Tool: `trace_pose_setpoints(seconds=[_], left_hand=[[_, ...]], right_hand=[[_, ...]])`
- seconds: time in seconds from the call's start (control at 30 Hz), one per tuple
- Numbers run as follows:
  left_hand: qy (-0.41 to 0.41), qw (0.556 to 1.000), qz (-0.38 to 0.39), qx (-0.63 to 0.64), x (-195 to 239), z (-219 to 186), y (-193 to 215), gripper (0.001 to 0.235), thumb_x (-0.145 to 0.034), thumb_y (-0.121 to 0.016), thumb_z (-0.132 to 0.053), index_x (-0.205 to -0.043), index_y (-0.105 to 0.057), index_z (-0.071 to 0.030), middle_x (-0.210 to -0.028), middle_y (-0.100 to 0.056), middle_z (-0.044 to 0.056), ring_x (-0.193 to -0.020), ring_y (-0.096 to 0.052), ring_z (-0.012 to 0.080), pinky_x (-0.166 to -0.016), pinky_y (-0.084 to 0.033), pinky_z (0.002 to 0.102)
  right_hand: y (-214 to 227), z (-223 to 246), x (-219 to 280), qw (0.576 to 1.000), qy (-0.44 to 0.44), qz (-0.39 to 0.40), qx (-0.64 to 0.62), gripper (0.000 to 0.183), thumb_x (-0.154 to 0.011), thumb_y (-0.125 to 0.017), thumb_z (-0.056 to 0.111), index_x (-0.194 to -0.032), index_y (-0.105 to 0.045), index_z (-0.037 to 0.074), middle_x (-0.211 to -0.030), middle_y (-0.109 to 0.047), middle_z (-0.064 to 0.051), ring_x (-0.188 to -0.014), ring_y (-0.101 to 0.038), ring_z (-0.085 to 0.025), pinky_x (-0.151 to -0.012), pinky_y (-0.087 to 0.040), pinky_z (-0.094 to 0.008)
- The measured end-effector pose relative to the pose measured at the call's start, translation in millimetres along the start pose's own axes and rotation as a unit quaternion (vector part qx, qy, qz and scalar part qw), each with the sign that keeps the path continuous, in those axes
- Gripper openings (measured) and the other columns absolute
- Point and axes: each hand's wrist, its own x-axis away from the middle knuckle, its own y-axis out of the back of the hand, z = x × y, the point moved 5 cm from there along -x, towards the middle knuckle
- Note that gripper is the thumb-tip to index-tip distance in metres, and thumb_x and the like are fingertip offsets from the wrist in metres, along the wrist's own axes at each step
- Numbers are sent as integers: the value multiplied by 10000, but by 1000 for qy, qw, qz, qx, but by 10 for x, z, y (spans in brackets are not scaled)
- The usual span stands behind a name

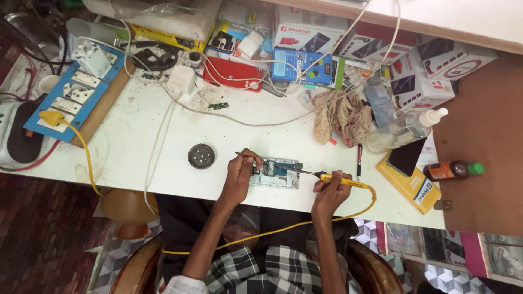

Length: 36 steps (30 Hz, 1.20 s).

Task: The person uses a soldering iron and tweezers to work on a small circuit board placed on a cluttered workbench. They repeatedly apply heat to specific points on the board while holding components with tweezers.

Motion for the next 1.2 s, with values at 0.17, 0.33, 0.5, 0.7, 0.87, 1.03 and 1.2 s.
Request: trace_pose_setpoints(seconds=[0.17,0.33,0.5,0.7,0.87,1.03,1.2], left_hand=[[-15,1000,7,26,5,3,-29,373,-1141,-389,-306,-969,-590,-43,-811,-609,20,-665,-439,75,-612,-384,266],[10,1000,3,12,3,40,-17,368,-1125,-392,-304,-965,-599,-45,-782,-602,22,-641,-431,73,-597,-377,261],[-11,1000,9,21,-5,-14,-32,372,-1139,-382,-290,-968,-591,-35,-803,-608,28,-715,-502,82,-642,-413,263],[-26,1000,8,-7,22,-29,-22,379,-1147,-384,-289,-967,-597,-32,-792,-604,34,-712,-499,89,-664,-418,265],[-11,1000,3,4,13,-20,-26,374,-1135,-393,-297,-952,-592,-38,-790,-607,30,-690,-479,83,-630,-401,261],[13,1000,7,7,19,13,-36,358,-1125,-401,-282,-956,-597,-34,-784,-601,27,-650,-437,87,-614,-388,267],[-24,999,9,21,16,-23,-48,334,-1138,-399,-242,-960,-573,-19,-835,-617,41,-779,-531,105,-731,-451,282]], right_hand=[[31,-10,1,1000,-6,-8,-5,208,-1113,-464,195,-981,-439,37,-629,-442,-44,-447,-440,-117,-455,-418,-280],[6,13,4,1000,-9,-10,8,202,-1099,-468,167,-950,-437,34,-630,-455,-46,-448,-439,-115,-453,-418,-277],[-22,79,38,1000,-8,-10,20,237,-1107,-452,138,-892,-416,43,-643,-468,-45,-444,-425,-110,-447,-407,-277],[-16,92,48,1000,-15,-16,16,224,-1094,-457,119,-886,-422,43,-668,-456,-30,-446,-435,-111,-440,-399,-281],[-15,102,33,1000,-11,-25,11,218,-1098,-452,135,-902,-423,45,-612,-440,-43,-425,-421,-114,-433,-394,-279],[-31,100,35,1000,-5,-13,11,214,-1100,-452,133,-909,-428,40,-618,-444,-41,-435,-417,-110,-436,-392,-275],[-26,110,32,1000,1,-18,21,226,-1092,-463,122,-884,-421,44,-591,-446,-53,-425,-414,-114,-426,-385,-272]])
